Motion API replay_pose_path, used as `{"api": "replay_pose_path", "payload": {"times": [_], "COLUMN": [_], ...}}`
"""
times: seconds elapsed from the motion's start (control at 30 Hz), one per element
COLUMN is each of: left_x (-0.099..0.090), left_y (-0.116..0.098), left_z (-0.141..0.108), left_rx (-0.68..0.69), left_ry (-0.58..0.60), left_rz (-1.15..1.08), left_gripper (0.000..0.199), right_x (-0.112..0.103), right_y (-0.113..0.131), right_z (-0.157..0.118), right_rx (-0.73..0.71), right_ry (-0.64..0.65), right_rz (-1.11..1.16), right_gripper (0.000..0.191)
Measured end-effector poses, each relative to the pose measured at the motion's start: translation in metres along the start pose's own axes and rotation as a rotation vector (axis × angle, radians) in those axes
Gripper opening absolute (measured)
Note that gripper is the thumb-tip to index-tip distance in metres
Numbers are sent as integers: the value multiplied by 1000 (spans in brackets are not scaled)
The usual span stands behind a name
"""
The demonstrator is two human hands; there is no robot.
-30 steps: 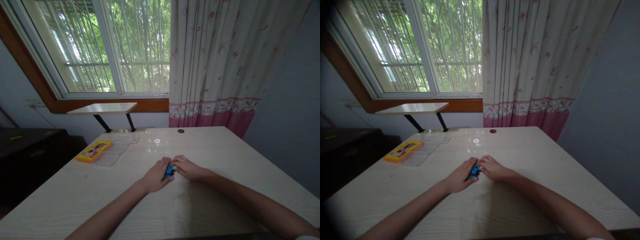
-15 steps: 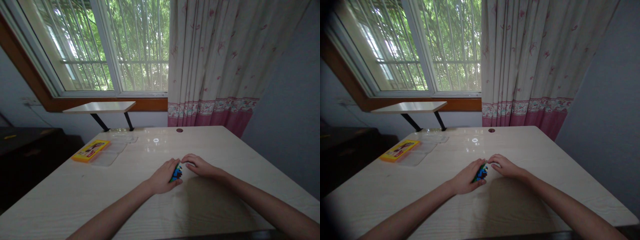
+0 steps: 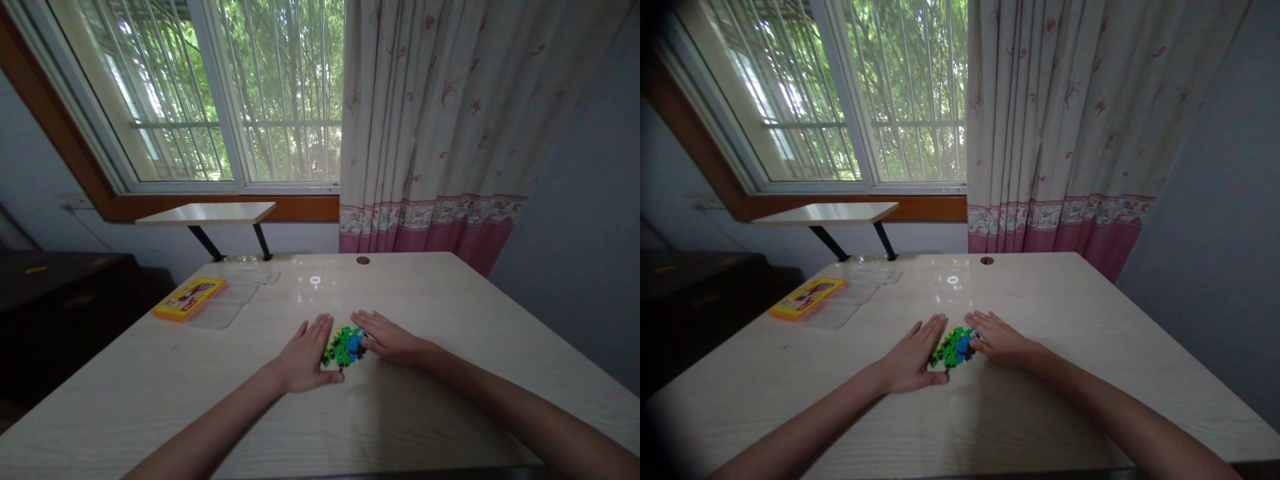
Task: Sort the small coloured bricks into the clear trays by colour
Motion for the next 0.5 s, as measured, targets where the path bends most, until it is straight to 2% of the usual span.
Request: {"api": "replay_pose_path", "payload": {"times": [0.33, 0.5], "left_x": [0, -1], "left_y": [-17, -26], "left_z": [25, 34], "left_rx": [93, 121], "left_ry": [-41, -59], "left_rz": [-62, -97], "left_gripper": [95, 90], "right_x": [3, -10], "right_y": [12, 10], "right_z": [-10, -13], "right_rx": [-30, -33], "right_ry": [-11, -87], "right_rz": [8, 105], "right_gripper": [51, 45]}}
Point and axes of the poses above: each hand's wrist, its own z-axis towards the middle knuckle, its own x-axis out of the palm, y = z × x, the point moved 10 cm from there along z, towards the middle knuckle, and after that the axes turned 11 degrees about x, right-handed, at the moved point
